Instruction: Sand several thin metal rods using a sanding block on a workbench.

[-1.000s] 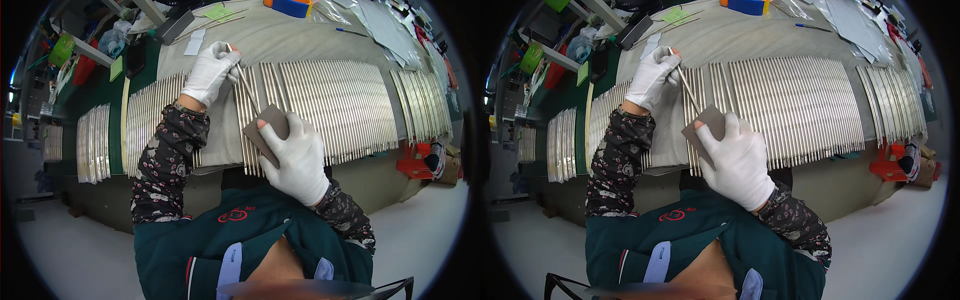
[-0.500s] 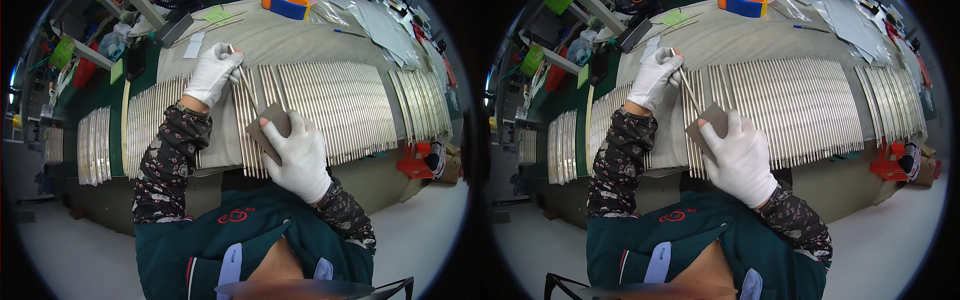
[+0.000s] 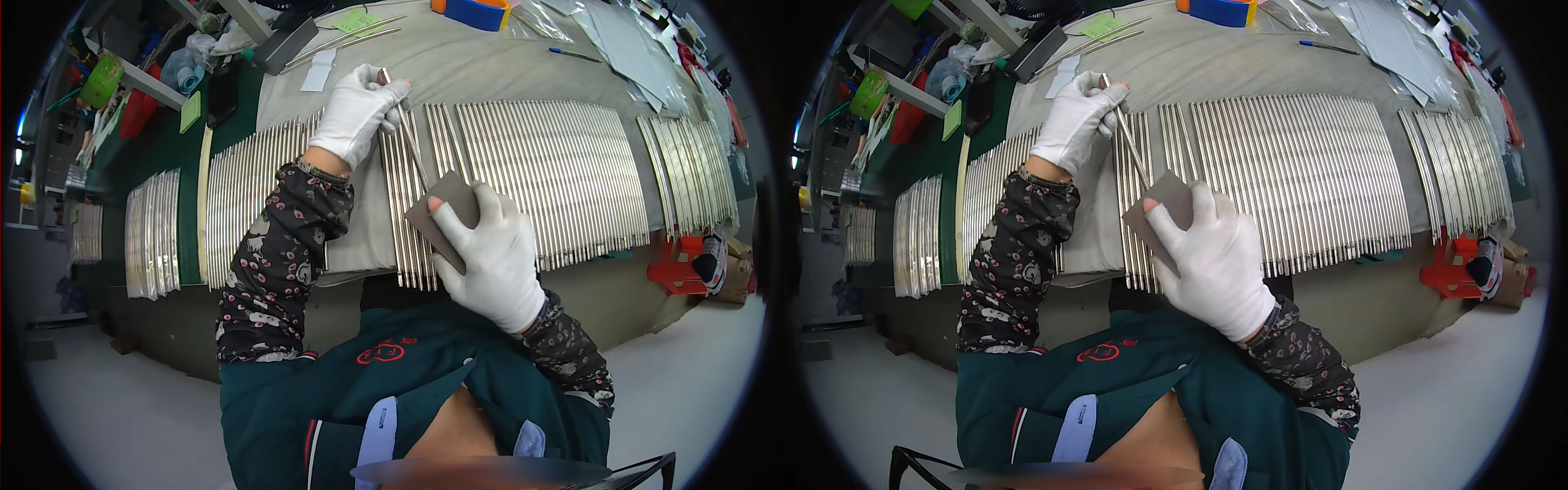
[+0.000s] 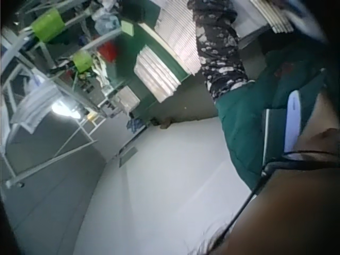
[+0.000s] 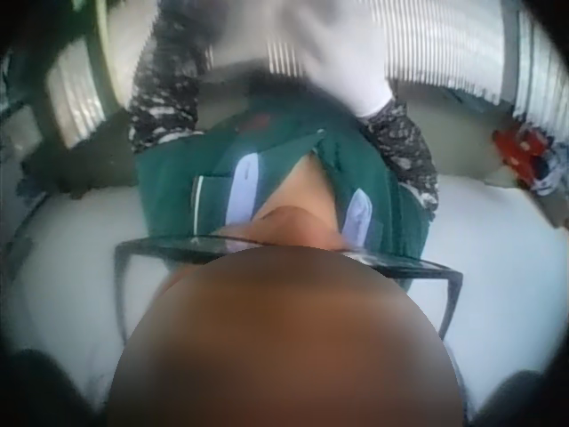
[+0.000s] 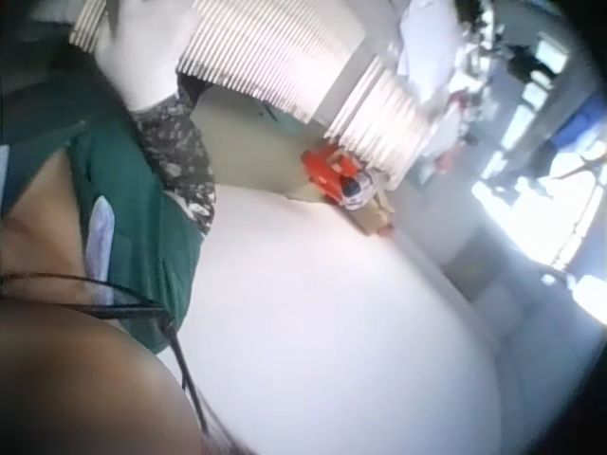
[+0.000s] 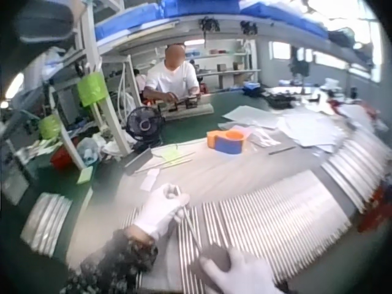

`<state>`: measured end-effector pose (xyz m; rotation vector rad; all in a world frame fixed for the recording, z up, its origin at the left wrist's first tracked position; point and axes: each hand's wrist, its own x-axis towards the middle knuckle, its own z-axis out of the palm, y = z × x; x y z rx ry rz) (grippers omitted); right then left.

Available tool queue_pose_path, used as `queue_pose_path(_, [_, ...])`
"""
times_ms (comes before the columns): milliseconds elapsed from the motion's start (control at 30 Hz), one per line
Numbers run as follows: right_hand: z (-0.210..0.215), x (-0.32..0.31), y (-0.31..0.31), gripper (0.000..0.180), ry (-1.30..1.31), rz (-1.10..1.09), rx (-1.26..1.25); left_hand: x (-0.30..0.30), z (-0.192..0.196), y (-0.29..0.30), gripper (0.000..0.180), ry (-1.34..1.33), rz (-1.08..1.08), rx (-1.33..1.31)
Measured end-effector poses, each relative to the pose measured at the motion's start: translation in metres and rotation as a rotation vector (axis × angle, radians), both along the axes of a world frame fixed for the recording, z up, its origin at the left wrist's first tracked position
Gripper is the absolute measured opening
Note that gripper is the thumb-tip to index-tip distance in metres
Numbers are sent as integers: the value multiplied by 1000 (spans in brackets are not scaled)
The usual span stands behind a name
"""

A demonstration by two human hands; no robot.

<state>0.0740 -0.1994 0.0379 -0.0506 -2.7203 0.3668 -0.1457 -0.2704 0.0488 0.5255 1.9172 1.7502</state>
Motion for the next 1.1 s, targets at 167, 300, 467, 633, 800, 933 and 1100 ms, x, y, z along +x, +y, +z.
queue_pose_path(167, [-2,4,20,57,128,-194,67,-2,0,-2,19,6,18,-27])
queue_pose_path(300, [-10,5,26,56,24,-202,29,-4,-1,-3,19,9,-63,-10])
queue_pose_path(467, [-7,13,36,58,95,-321,85,-8,-3,-15,20,-8,-99,58])
queue_pose_path(633, [-6,0,-1,61,43,-33,-110,-9,-1,-15,20,35,-134,46])
queue_pose_path(800, [1,-3,15,54,206,-187,38,-10,-2,-16,22,8,-170,73])
queue_pose_path(933, [-3,-2,22,54,-28,-237,77,-13,-9,-16,24,3,-172,74])
queue_pose_path(1100, [-1,16,47,58,190,-313,75,-14,-7,1,26,12,-215,7])
